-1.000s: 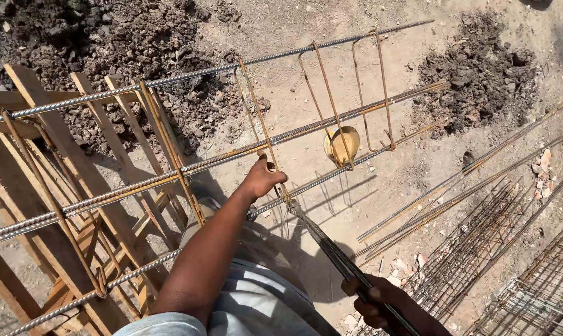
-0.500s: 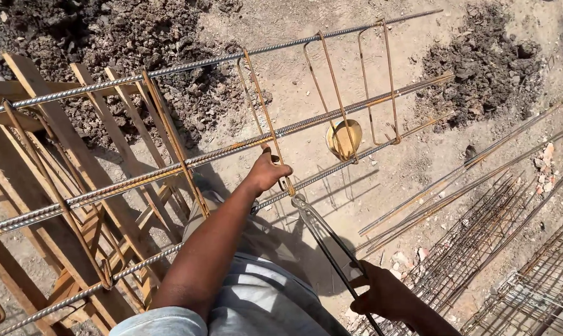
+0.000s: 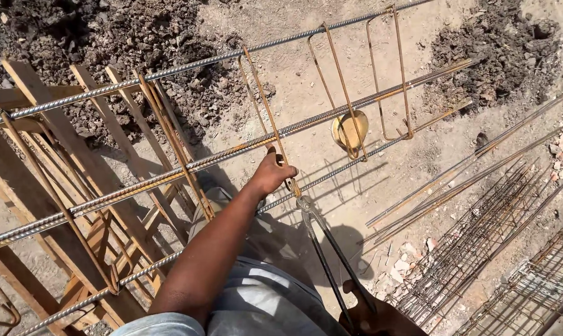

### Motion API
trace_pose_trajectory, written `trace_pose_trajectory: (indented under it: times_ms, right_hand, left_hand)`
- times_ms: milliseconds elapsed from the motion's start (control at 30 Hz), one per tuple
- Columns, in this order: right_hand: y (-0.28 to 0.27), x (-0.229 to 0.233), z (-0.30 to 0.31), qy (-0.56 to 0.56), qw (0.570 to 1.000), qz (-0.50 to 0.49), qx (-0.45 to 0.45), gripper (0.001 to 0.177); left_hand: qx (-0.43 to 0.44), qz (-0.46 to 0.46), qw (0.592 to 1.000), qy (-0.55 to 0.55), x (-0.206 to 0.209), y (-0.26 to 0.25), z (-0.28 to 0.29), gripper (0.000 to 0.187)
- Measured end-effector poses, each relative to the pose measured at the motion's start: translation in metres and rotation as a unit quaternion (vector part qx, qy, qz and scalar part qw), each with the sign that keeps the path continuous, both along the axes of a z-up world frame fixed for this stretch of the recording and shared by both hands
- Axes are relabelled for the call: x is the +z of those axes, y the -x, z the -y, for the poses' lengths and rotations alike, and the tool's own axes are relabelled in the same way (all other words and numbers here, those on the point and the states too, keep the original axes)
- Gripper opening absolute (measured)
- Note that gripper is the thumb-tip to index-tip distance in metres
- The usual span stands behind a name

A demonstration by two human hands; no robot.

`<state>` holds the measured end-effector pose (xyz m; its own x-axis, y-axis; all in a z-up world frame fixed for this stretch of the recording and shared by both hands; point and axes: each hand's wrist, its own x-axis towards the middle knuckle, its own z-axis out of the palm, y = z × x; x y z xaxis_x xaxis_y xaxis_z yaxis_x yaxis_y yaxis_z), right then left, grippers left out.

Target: The person uses a rebar tying tool to twist wire ties around the intersections of a steel rebar grid. The person repeatedly positions the tool, twists the wire to secure the bars, and moves along the structure to tie additional joints.

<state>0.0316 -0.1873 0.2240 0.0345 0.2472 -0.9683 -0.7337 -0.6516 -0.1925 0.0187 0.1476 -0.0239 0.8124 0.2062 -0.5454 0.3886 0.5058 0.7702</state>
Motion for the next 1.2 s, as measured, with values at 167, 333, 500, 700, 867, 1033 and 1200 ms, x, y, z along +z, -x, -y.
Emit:
trace_pose_trajectory:
  times_ms: [167,333,500,700,867,1033,1200]
  right_hand:
    - [-0.004,-0.012,0.012,0.047,0.99,0.097,0.089,0.014]
    - [-0.036,-0.074,0.041,-0.007,0.94,0.209,0.27,0.014]
    - [-0.07,-0.141,0.058,-0.092,0.863,0.287,0.406,0.016]
    - [-0.061,-0.185,0.072,-0.053,0.871,0.247,0.423,0.086]
    - [-0.033,-0.177,0.084,-0.046,0.905,0.268,0.326,0.066]
    - [0.027,-0.177,0.073,-0.007,0.781,0.472,0.41,0.03]
    - [0.043,-0.161,0.094,-0.165,0.867,0.446,0.148,0.064]
  left_hand:
    - [-0.08,-0.099,0.992,0.013,0.073,-0.006,-0.018,0.114]
    - [-0.085,-0.109,0.99,0.007,0.061,-0.015,-0.014,0.033]
    - [-0.114,-0.154,0.978,-0.086,0.075,-0.019,-0.003,0.018]
    - [-0.18,-0.209,0.89,-0.363,0.088,0.01,0.038,0.049]
    - [0.25,-0.048,0.836,-0.487,0.093,0.054,0.143,0.057]
    - [0.347,-0.199,0.916,0.026,0.072,0.014,0.227,0.042]
    - [0.345,-0.026,0.917,0.201,0.052,0.038,0.221,0.031]
